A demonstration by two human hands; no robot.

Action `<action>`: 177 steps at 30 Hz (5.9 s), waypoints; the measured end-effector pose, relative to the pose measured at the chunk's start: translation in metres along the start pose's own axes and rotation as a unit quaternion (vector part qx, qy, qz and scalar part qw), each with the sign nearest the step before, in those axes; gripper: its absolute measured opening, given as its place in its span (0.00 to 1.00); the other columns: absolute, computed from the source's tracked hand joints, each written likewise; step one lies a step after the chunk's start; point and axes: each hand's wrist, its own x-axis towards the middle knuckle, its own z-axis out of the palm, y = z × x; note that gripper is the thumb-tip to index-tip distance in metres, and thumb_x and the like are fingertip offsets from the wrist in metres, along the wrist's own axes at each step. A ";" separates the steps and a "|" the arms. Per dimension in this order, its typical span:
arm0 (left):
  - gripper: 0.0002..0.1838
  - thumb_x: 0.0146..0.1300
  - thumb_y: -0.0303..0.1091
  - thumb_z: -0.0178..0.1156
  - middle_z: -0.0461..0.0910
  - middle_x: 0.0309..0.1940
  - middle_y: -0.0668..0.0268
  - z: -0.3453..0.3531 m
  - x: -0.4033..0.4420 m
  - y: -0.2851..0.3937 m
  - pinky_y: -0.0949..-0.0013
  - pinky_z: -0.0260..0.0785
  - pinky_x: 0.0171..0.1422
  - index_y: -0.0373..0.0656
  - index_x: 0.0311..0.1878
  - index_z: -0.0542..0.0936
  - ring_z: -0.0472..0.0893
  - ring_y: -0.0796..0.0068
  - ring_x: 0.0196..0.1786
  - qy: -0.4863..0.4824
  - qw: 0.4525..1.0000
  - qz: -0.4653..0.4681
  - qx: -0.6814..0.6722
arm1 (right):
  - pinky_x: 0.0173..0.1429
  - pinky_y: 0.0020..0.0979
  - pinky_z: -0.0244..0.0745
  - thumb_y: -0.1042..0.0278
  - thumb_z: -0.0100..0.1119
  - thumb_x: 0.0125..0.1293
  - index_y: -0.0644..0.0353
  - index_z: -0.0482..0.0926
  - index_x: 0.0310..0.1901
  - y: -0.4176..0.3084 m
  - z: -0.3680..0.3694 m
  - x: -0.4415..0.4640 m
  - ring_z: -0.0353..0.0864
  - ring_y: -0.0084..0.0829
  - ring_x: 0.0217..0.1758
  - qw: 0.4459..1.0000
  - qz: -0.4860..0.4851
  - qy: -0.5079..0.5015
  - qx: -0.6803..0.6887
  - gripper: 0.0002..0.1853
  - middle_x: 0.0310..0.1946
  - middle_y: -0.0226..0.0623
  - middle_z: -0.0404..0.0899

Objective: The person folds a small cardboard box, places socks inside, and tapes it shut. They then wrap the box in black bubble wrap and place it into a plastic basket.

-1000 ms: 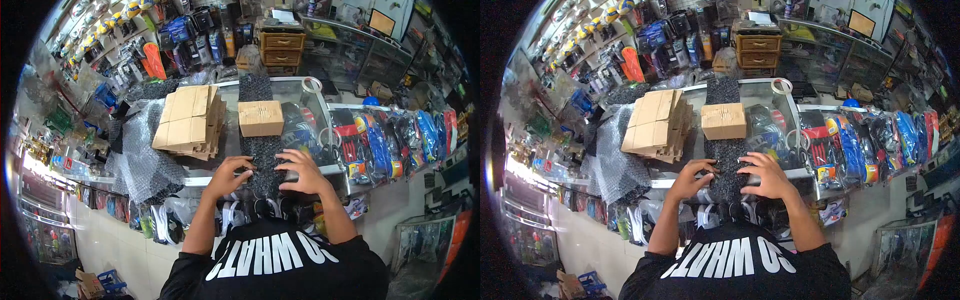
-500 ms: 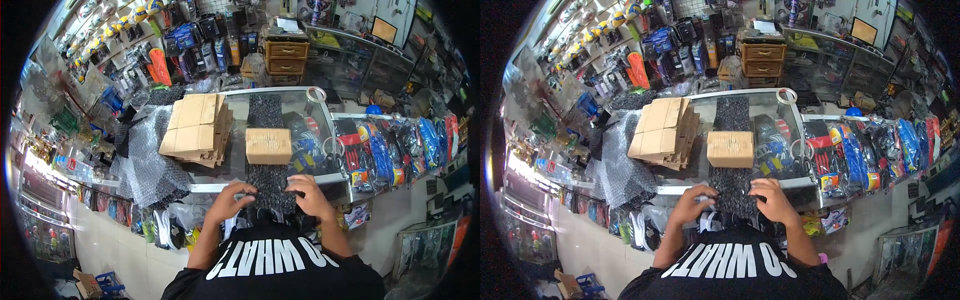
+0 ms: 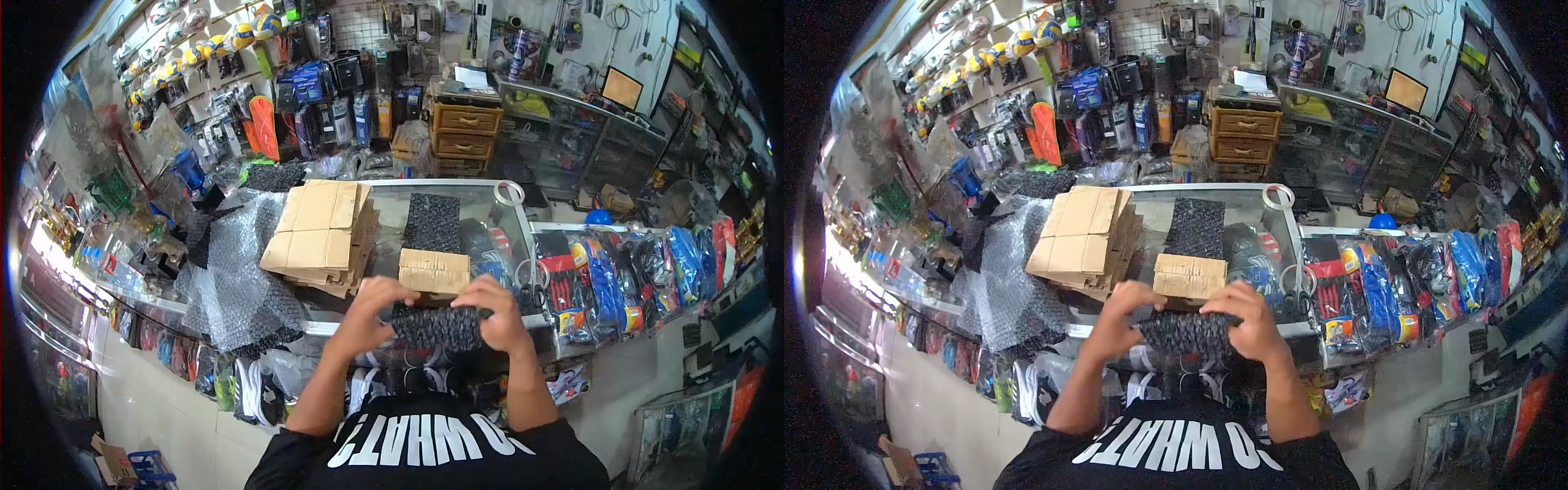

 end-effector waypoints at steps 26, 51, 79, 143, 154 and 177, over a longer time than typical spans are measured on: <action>0.11 0.71 0.32 0.65 0.87 0.42 0.60 0.043 0.088 -0.099 0.70 0.75 0.55 0.36 0.49 0.88 0.84 0.74 0.46 0.026 0.879 -0.434 -0.196 | 0.43 0.30 0.70 0.70 0.67 0.72 0.61 0.83 0.37 0.110 0.054 0.050 0.75 0.20 0.36 0.881 0.408 0.125 0.206 0.06 0.34 0.26 0.79; 0.51 0.63 0.34 0.81 0.70 0.82 0.51 0.033 -0.012 -0.046 0.55 0.60 0.87 0.42 0.86 0.64 0.70 0.59 0.82 0.006 0.982 -0.107 -0.154 | 0.88 0.50 0.58 0.49 0.84 0.62 0.52 0.67 0.84 0.021 0.014 -0.025 0.60 0.53 0.88 0.992 0.107 -0.071 0.005 0.52 0.84 0.50 0.61; 0.43 0.56 0.35 0.84 0.72 0.75 0.48 0.051 -0.009 -0.046 0.47 0.57 0.87 0.48 0.75 0.76 0.64 0.43 0.84 -0.007 0.987 -0.117 -0.107 | 0.85 0.47 0.64 0.59 0.80 0.64 0.56 0.86 0.67 0.025 0.046 -0.015 0.70 0.48 0.82 0.988 0.140 0.065 0.002 0.30 0.75 0.46 0.75; 0.25 0.66 0.48 0.78 0.92 0.45 0.46 0.048 0.099 -0.060 0.54 0.82 0.60 0.34 0.55 0.90 0.92 0.49 0.50 0.103 0.961 -0.245 0.076 | 0.52 0.27 0.74 0.58 0.69 0.80 0.65 0.86 0.47 0.121 0.058 0.040 0.81 0.20 0.42 0.880 0.316 0.273 0.225 0.15 0.36 0.27 0.86; 0.13 0.61 0.25 0.75 0.88 0.45 0.59 0.140 0.075 0.022 0.55 0.75 0.55 0.41 0.48 0.85 0.86 0.53 0.51 0.072 0.992 0.103 0.006 | 0.62 0.51 0.75 0.67 0.75 0.67 0.59 0.81 0.56 0.055 -0.019 -0.062 0.83 0.55 0.58 0.897 0.240 0.239 -0.284 0.19 0.51 0.46 0.85; 0.09 0.67 0.25 0.70 0.84 0.51 0.49 0.240 0.114 -0.021 0.47 0.74 0.67 0.34 0.48 0.88 0.81 0.41 0.59 0.021 0.997 -0.070 0.006 | 0.62 0.55 0.76 0.75 0.72 0.67 0.68 0.79 0.62 0.062 -0.033 -0.097 0.80 0.59 0.57 0.846 0.347 0.183 -0.362 0.22 0.52 0.53 0.76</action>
